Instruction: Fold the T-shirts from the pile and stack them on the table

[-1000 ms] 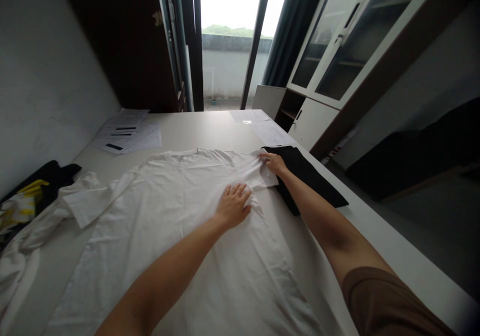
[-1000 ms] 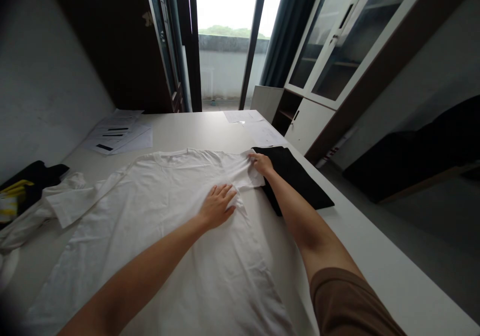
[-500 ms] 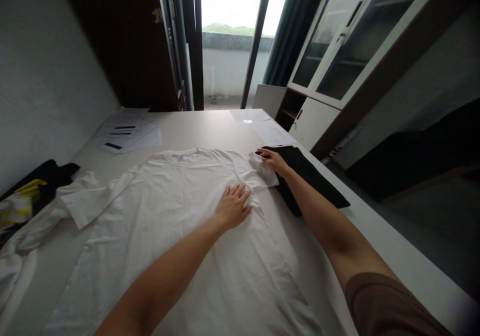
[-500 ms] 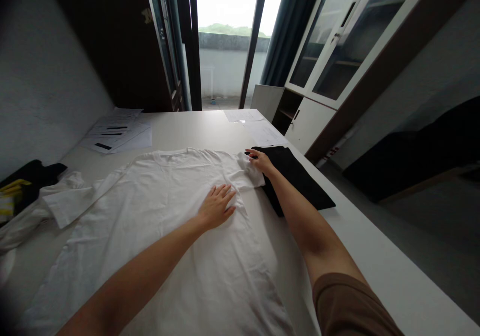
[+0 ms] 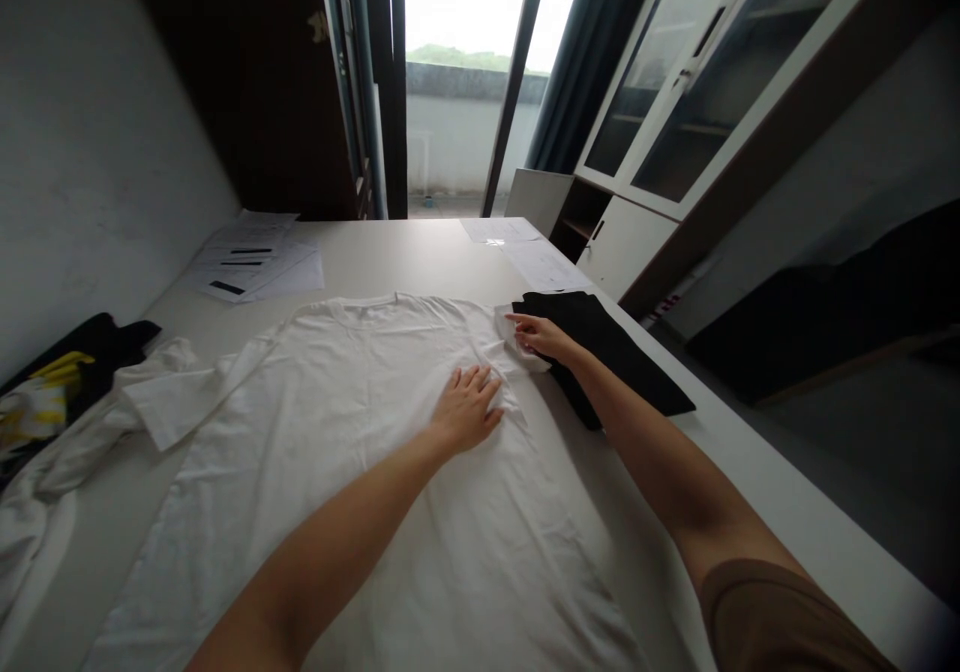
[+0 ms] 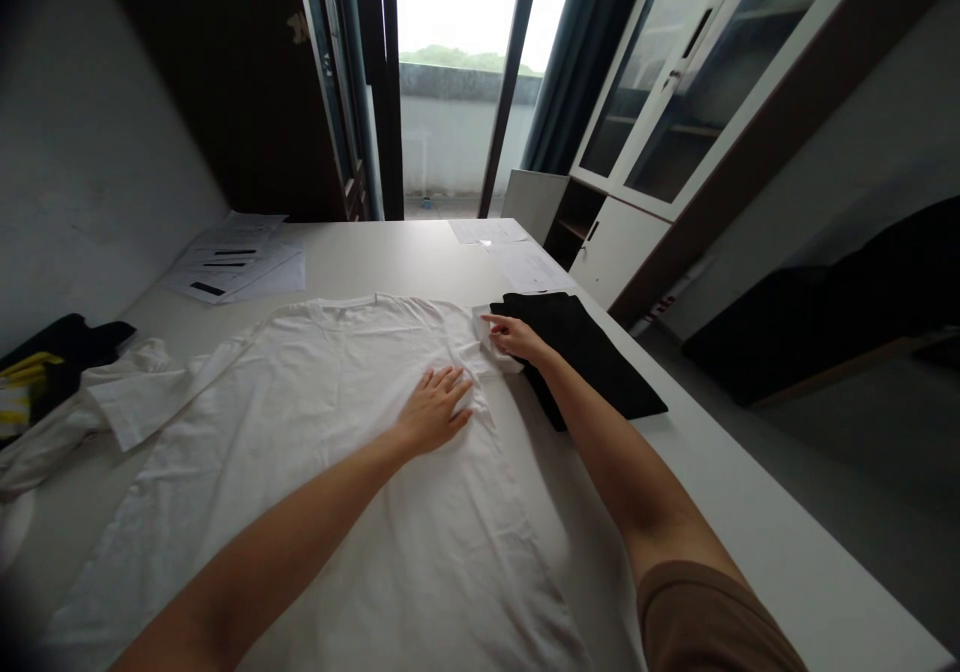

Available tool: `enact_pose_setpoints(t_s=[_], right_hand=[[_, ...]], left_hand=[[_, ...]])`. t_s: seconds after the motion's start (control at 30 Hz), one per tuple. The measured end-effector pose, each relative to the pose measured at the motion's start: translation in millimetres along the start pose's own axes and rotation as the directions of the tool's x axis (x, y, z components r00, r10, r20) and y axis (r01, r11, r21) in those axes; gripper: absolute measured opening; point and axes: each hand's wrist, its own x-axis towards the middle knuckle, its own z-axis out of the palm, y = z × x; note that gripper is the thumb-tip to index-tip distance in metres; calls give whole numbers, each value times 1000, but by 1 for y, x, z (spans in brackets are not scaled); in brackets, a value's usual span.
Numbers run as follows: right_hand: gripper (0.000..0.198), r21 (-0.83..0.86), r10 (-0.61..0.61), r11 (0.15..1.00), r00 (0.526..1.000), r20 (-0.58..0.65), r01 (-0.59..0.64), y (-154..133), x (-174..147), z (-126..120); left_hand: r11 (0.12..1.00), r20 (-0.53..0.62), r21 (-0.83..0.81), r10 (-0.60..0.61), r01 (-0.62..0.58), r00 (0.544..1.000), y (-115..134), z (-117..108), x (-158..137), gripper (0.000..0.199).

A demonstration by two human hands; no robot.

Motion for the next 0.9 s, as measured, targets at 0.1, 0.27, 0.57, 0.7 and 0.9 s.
enact_pose_setpoints(t_s=[0.1,0.27,0.57,0.7,0.9], right_hand=[[33,-246,-86,966,996,4,84,-4,-1,13],[37,-572,-121,817,992,-36,79,-23,-13,39],[45,-660,-64,741,965,-254,-124,-29,-12,21],[48,-603,-21,771,939,-345,-205,-8,-3,-2],[48,-521,135,794,926,-354,-315,14,4,-9]], left_hand=[[1000,-1,-4,1,-1,1000,0,0,0,52],[1000,-5,-3,4,-4,1000,0,1,-1,51],[1000,38,-2,31,-31,999,-5,1,-1,54],[995,99,26,89,-92,991,-8,2,-3,65],[988,138,25,150,-155,979,-8,-3,-6,71]])
